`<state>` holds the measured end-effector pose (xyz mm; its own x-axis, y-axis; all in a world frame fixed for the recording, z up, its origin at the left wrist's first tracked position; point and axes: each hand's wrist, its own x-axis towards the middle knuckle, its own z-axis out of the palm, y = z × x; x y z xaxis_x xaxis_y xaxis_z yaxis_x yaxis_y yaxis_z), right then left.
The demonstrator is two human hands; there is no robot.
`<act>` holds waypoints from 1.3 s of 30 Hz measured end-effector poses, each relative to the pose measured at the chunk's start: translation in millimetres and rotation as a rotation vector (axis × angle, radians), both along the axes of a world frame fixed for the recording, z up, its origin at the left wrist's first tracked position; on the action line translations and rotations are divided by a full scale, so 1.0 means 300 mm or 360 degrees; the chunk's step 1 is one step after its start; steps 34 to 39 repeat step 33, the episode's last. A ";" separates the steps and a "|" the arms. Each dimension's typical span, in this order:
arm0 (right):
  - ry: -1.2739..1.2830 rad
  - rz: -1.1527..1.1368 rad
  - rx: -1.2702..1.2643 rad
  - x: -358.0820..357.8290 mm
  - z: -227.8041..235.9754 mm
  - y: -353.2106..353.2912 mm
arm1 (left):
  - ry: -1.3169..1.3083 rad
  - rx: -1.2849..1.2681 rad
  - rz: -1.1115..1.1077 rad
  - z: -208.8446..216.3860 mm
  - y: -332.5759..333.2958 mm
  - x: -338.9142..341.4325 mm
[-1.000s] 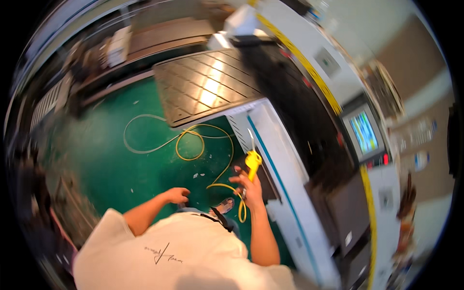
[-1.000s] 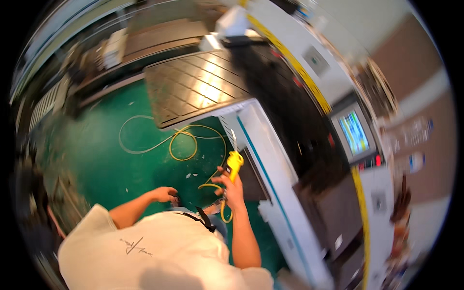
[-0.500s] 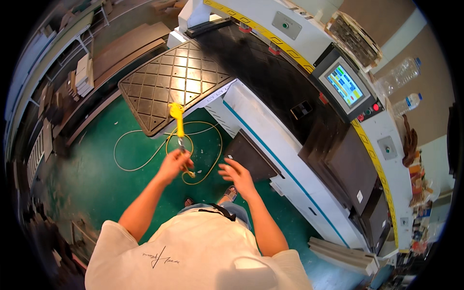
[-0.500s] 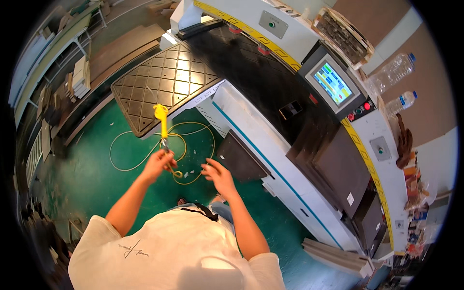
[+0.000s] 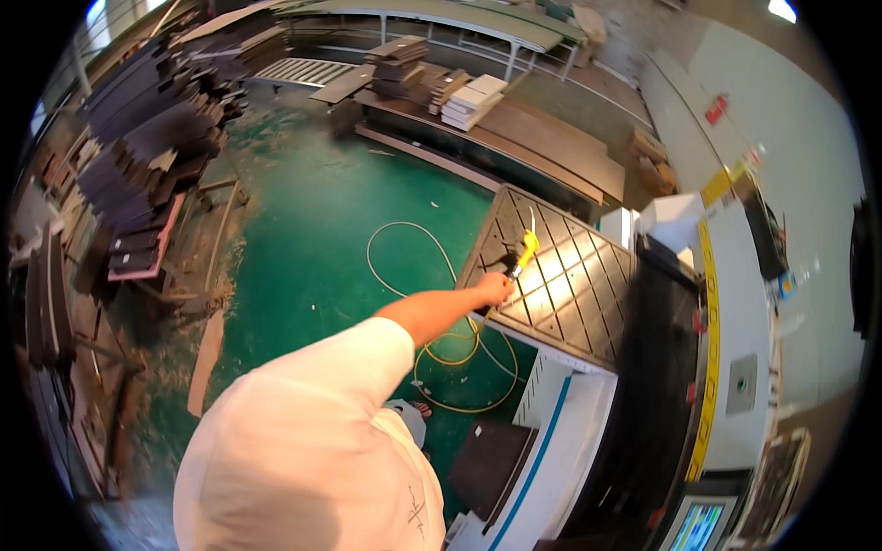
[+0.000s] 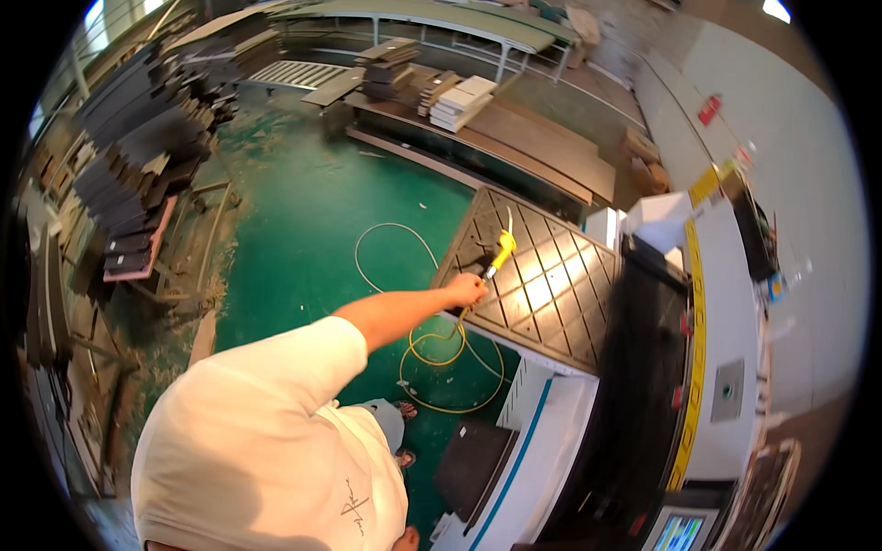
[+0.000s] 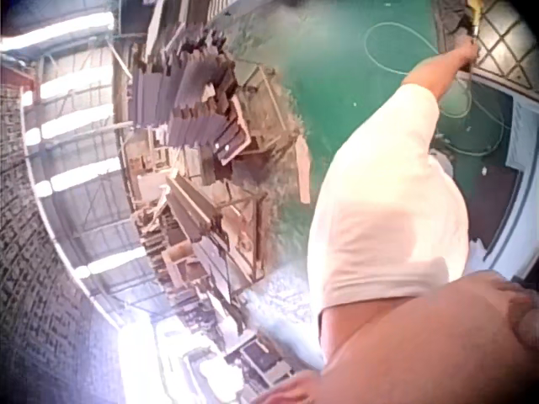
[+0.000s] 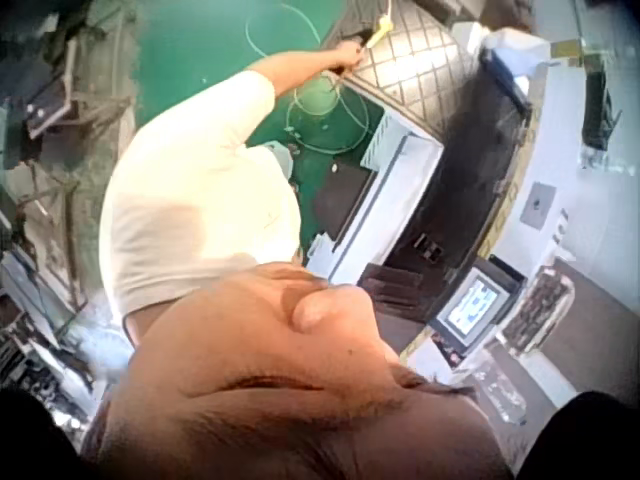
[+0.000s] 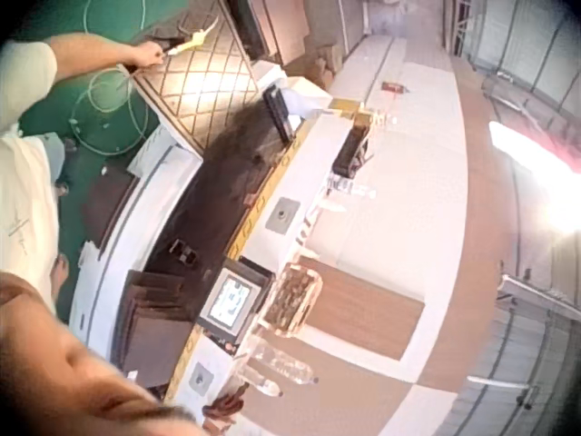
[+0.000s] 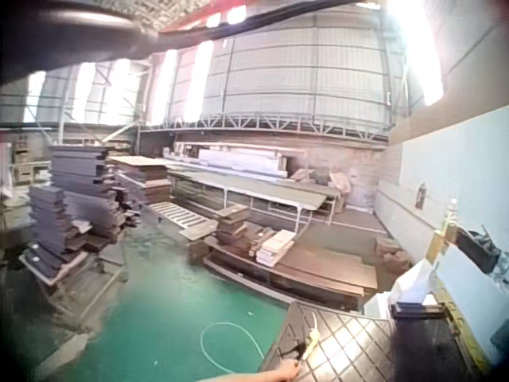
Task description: The person uses a yellow handheld air gun to blow air onto the surface of dark rectangular panels. They handle the panels one at a time, picking them up, positioning them on a machine platform, and blowing air across them before moving them to a stack.
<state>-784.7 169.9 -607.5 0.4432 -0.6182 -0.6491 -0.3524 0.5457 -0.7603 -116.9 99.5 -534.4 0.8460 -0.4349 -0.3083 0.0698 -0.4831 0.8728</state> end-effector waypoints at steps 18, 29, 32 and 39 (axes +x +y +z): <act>0.0536 0.0346 -0.0275 0.335 0.480 -0.368 | -0.1350 -0.0080 0.0193 -0.068 -0.050 -0.070; 0.1028 0.0022 0.0187 -0.155 0.349 0.387 | -0.1434 -0.0016 -0.0039 -0.113 -0.042 0.020; 0.1022 -0.0328 0.0432 -0.151 0.297 0.547 | -0.1294 -0.0059 -0.0019 -0.183 -0.075 0.019; 0.1016 -0.0451 0.0511 -0.143 0.265 0.584 | -0.1313 -0.0105 -0.0082 -0.164 -0.147 -0.004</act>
